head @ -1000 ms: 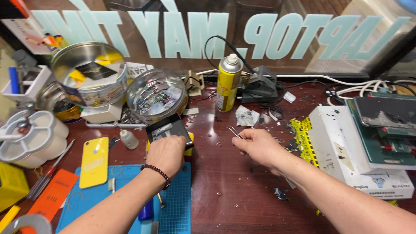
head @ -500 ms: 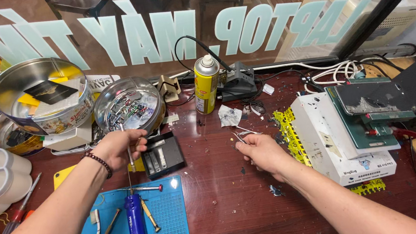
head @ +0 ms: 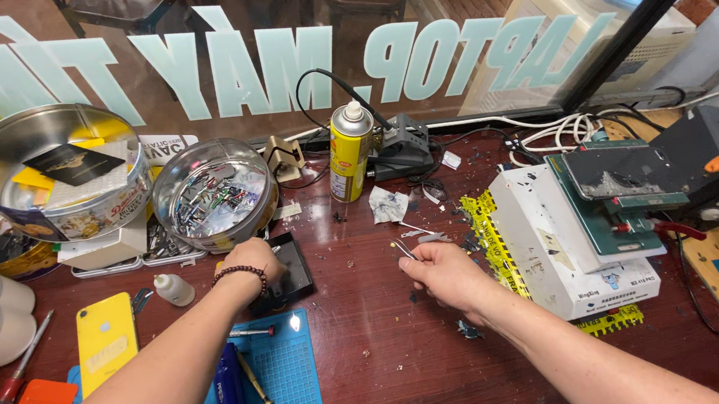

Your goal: The person uses a hot air gun and tweezers to heat and remove components from a small circuit board. They then use tweezers to handle a small metal piece and continue applying heat to the board with the hot air gun.

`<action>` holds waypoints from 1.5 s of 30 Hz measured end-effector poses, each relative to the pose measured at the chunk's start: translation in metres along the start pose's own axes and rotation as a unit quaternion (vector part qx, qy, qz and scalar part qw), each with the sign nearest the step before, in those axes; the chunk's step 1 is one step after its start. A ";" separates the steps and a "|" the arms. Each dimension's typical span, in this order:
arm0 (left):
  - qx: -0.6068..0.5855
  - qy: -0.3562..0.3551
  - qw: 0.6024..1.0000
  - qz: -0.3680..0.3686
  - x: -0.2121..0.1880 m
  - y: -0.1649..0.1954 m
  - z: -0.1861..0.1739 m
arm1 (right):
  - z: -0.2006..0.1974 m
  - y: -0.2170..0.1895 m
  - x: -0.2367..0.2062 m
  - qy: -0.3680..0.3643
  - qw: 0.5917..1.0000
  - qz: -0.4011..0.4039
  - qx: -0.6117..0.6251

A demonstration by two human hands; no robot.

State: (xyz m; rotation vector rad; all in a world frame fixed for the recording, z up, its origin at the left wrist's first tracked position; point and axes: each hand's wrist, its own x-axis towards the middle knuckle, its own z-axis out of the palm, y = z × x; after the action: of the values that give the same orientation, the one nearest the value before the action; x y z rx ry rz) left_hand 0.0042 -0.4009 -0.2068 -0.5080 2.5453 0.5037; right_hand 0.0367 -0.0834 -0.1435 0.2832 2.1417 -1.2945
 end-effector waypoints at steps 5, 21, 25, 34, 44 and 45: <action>0.013 0.017 1.000 0.005 0.005 0.007 0.017 | -0.013 0.009 -0.008 0.018 0.998 -0.049 -0.026; -0.705 -0.235 0.663 0.089 -0.138 0.130 -0.015 | -0.037 -0.033 -0.043 -0.054 0.959 -0.206 0.188; -0.748 -0.239 0.614 0.082 -0.139 0.157 0.005 | -0.056 -0.020 -0.048 -0.099 0.944 -0.177 0.262; -0.761 -0.277 0.585 0.039 -0.139 0.193 0.031 | -0.074 -0.008 -0.054 0.018 0.944 -0.304 0.130; -0.764 -0.340 0.547 0.037 -0.123 0.197 0.026 | -0.065 -0.008 -0.051 0.107 0.951 -0.270 0.111; -0.762 -0.336 0.552 0.041 -0.122 0.196 0.024 | -0.062 -0.009 -0.051 0.148 0.949 -0.268 0.075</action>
State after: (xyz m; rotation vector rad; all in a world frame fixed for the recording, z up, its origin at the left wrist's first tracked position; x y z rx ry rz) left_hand 0.0265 -0.1904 -0.1125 -0.5051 0.7931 2.3508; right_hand 0.0486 -0.0284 -0.0853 -0.0618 2.4809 -1.8213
